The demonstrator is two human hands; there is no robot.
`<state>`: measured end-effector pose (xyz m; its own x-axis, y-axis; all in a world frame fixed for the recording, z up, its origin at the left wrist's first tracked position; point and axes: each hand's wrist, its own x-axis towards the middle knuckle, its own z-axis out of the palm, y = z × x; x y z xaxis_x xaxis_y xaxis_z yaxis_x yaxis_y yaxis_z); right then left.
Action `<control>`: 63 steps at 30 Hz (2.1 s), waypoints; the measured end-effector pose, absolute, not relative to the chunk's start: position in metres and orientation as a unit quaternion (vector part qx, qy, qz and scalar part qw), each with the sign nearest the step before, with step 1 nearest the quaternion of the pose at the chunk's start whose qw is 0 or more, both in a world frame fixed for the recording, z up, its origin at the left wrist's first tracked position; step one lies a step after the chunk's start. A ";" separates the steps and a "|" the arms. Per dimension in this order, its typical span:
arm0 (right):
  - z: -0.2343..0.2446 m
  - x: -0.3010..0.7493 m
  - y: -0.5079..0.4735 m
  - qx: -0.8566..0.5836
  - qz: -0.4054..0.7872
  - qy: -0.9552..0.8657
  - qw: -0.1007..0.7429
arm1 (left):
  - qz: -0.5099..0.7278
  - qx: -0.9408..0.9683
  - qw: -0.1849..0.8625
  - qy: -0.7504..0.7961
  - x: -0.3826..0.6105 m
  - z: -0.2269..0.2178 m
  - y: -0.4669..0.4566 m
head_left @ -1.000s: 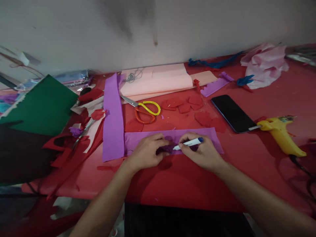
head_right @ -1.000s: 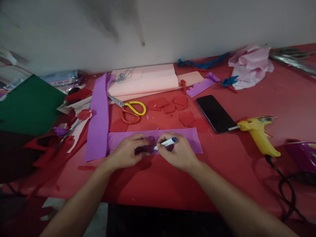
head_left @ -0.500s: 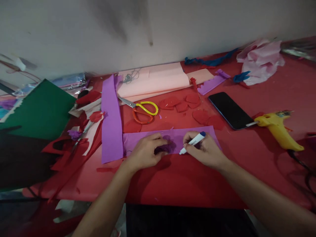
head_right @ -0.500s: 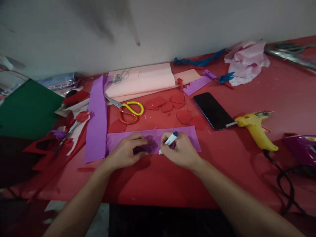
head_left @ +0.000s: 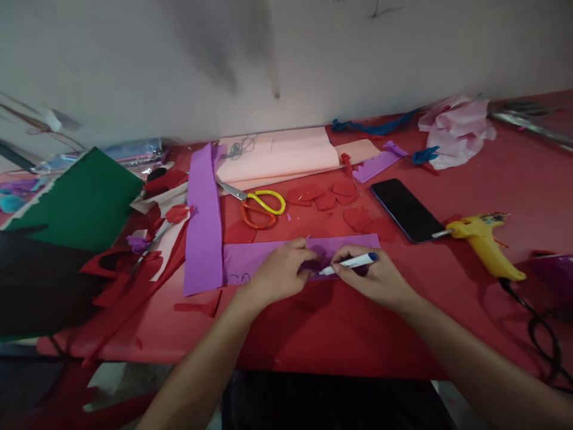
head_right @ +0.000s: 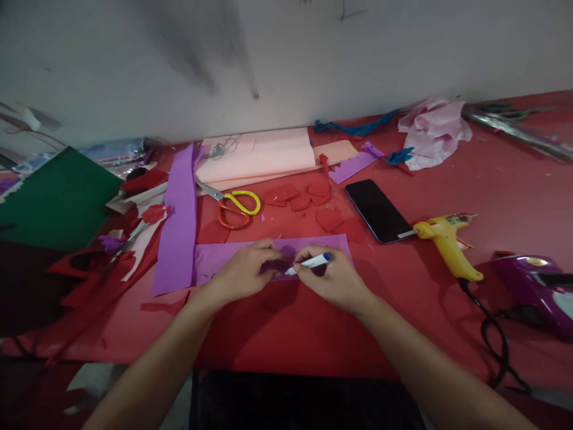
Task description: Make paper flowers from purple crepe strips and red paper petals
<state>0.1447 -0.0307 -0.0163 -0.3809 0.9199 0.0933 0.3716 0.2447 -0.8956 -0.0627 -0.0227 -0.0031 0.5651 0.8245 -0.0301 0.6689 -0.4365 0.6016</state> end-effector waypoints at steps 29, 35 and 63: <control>-0.018 0.145 -0.030 -0.475 0.419 -0.701 0.328 | 0.153 0.833 0.325 0.421 -0.071 -0.008 -0.022; -0.018 0.150 -0.032 -0.462 0.447 -0.689 0.336 | 0.149 0.831 0.329 0.423 -0.071 -0.010 -0.021; -0.020 0.156 -0.028 -0.476 0.414 -0.696 0.344 | 0.148 0.829 0.331 0.425 -0.048 -0.009 -0.022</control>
